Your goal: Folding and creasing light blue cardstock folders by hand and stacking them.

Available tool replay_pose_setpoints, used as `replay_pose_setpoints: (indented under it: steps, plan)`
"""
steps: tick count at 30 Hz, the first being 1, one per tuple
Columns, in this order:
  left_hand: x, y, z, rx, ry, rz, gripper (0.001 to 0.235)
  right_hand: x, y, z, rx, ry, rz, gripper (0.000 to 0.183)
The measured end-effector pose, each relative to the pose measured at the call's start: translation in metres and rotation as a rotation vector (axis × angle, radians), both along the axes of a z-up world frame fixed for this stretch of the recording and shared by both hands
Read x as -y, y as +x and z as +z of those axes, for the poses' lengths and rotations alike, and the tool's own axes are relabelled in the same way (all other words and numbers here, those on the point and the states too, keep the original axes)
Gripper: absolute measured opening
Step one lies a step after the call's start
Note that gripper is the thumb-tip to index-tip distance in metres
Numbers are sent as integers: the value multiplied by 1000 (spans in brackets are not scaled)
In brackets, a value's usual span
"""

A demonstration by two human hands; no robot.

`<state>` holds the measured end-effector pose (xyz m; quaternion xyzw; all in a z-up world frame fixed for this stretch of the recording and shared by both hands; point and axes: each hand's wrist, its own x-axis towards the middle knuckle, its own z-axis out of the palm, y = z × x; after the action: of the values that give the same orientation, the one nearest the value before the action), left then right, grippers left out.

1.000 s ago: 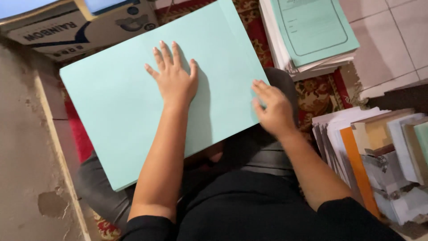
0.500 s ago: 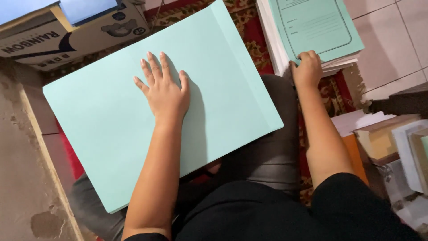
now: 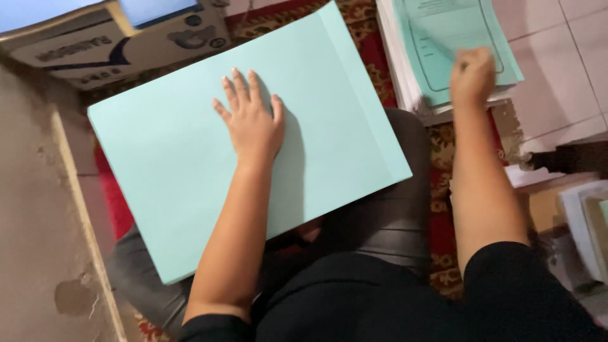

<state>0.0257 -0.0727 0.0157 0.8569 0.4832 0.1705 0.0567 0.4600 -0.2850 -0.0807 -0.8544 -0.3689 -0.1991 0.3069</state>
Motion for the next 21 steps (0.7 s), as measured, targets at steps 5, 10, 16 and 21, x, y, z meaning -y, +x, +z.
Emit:
replay_pose_setpoints:
  steps: [5, 10, 16, 21]
  plan:
    - [7, -11, 23, 411, -36, -163, 42, -33, -135, 187, 503, 133, 288, 16]
    - [23, -22, 19, 1140, -820, -576, 50, -18, -297, 203, 456, 45, 679, 24]
    - [23, -72, -12, 821, -914, -244, 57, 18, -393, 185, -116, -242, 1109, 54]
    - [35, -108, 43, 1069, -872, -421, 29, 16, -306, 163, 89, -9, 681, 52]
